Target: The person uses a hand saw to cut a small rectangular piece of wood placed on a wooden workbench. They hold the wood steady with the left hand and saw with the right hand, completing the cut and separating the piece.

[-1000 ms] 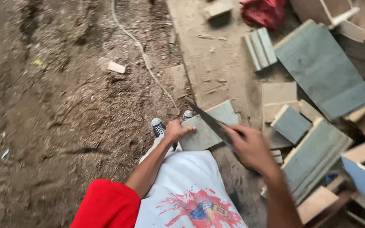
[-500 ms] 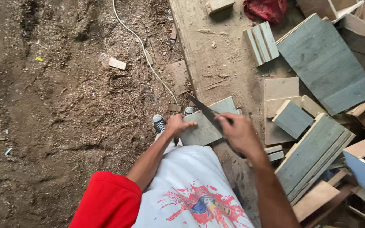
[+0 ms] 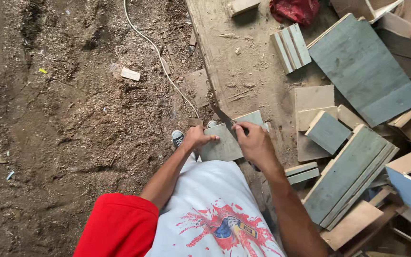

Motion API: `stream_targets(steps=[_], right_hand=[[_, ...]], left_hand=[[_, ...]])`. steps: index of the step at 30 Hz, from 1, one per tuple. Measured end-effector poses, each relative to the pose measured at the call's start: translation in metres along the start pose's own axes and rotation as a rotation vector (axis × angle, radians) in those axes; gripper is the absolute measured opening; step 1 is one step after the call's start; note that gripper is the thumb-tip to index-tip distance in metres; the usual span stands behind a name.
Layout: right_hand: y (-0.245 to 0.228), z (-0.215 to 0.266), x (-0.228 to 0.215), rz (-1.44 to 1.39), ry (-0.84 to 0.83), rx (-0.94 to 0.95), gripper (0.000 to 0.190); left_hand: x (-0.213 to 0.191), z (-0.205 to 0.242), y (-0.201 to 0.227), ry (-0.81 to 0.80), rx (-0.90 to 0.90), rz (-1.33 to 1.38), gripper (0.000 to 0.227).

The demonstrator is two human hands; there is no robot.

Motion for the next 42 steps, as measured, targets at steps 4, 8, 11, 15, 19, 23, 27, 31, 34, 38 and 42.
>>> stream_targets(steps=[4,8,11,15,19,23,27,31,34,38,42], right_hand=[[0.015,0.014,-0.048,0.072,-0.161,0.387,0.029],[0.011,0.041,-0.107,-0.265,-0.227,0.540,0.025],[0.007,0.032,-0.087,-0.065,-0.195,0.507,0.027],[-0.011,0.005,0.005,0.024,-0.024,0.128,0.028],[-0.007,-0.005,0.000,0.040,-0.081,0.137,0.029],[0.003,0.017,-0.068,0.008,-0.151,0.314,0.030],[0.006,0.028,-0.074,-0.143,-0.170,0.474,0.030],[-0.024,0.010,-0.065,0.085,-0.095,0.197,0.029],[-0.053,0.001,-0.065,0.154,-0.045,0.021,0.029],[-0.050,-0.001,-0.073,0.207,-0.179,0.388,0.032],[-0.044,0.008,-0.067,0.158,-0.178,0.281,0.034]], left_hand=[[-0.011,0.002,0.010,0.029,0.081,0.026,0.085],[-0.013,0.009,0.004,0.017,0.044,0.009,0.086],[-0.014,0.003,0.015,-0.026,0.063,-0.056,0.086],[-0.013,0.010,0.011,0.016,0.018,0.043,0.082],[-0.019,0.007,0.010,0.042,0.054,0.003,0.081],[-0.015,-0.004,0.007,0.025,0.052,0.053,0.078],[-0.009,-0.020,0.006,-0.001,0.103,-0.012,0.086],[-0.003,-0.024,-0.006,-0.023,0.050,-0.040,0.090],[-0.003,-0.027,-0.005,-0.021,0.062,-0.058,0.093],[-0.004,-0.029,-0.001,-0.056,0.071,-0.077,0.092],[-0.008,-0.022,-0.003,-0.065,0.070,-0.032,0.090]])
Point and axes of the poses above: each hand's wrist, its own z-axis away from the middle knuckle, its own x-axis out of the palm, y = z × x, the point moved 4 cm from there along -z, towards the middle knuckle, and after that the axes turned 11 degrees about y, right-handed, at the moved point
